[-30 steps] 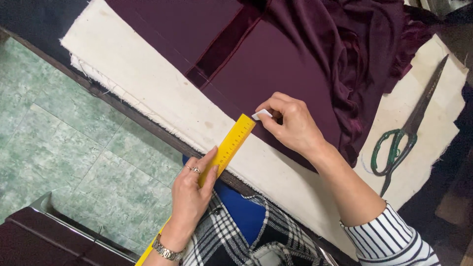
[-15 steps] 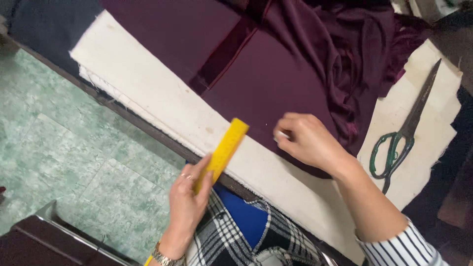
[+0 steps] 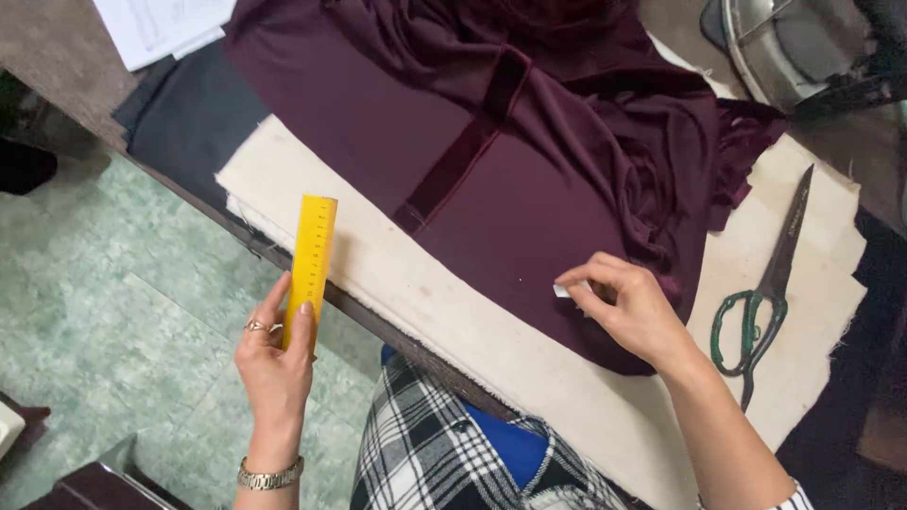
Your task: The person uses a yellow ruler and a piece of white chalk to measure and mark a dark purple fabric laid out on a table. They align the ruler along the fabric's edge and draw straight lines, then reposition the ruler to mark additional sections.
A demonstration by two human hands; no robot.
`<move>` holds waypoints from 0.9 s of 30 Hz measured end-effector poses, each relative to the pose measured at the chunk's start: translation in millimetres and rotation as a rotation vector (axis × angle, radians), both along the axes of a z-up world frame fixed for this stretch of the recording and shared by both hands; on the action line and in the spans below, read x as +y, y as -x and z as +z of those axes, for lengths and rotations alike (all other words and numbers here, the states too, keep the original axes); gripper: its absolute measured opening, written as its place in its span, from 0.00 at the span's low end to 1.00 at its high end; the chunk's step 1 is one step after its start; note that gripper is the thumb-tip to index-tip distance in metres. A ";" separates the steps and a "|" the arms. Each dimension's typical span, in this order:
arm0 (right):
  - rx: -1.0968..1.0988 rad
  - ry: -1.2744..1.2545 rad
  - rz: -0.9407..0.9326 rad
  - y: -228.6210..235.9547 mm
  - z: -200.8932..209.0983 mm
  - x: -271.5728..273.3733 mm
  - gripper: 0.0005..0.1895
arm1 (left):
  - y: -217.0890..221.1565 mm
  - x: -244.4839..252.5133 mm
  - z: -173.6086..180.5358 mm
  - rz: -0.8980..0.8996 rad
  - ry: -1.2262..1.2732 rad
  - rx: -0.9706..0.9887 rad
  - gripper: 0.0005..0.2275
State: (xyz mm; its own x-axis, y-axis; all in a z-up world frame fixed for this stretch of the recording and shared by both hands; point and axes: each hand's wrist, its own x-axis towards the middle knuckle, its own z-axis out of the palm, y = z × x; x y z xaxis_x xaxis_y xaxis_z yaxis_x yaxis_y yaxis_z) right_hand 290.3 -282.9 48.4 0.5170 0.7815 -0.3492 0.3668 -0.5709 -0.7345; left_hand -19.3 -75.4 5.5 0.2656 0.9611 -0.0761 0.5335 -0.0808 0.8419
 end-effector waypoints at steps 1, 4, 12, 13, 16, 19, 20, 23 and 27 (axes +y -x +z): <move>-0.005 -0.008 -0.004 -0.9 -3.3 -3.0 0.08 | -2.1 3.9 0.9 -0.004 -0.008 -0.005 0.17; 0.008 -0.071 -0.006 0.7 -9.3 -10.8 0.10 | -5.6 11.9 3.5 -0.050 -0.005 -0.036 0.16; 0.100 -0.002 -0.188 17.9 9.3 4.3 0.08 | -6.1 31.5 -6.5 -0.138 0.006 0.039 0.17; 0.101 0.000 -0.197 18.3 8.9 4.3 0.08 | -11.0 38.0 4.9 -0.148 0.007 0.040 0.17; 0.126 -0.005 -0.269 21.5 11.2 6.0 0.10 | -12.6 81.0 30.0 -0.111 0.052 -0.133 0.16; 0.202 -0.124 -0.330 34.6 23.5 14.4 0.09 | 20.2 179.0 20.8 -0.098 -0.542 0.069 0.04; 0.196 -0.211 -0.240 41.2 30.5 21.4 0.08 | 33.3 219.7 7.2 0.078 -0.308 -0.197 0.04; 0.220 -0.430 0.007 65.9 44.8 45.5 0.07 | 37.3 293.0 -8.4 0.197 0.014 -0.512 0.08; 0.172 -0.552 0.271 105.4 33.7 80.4 0.09 | -38.6 255.1 20.6 -0.040 -0.145 -0.839 0.11</move>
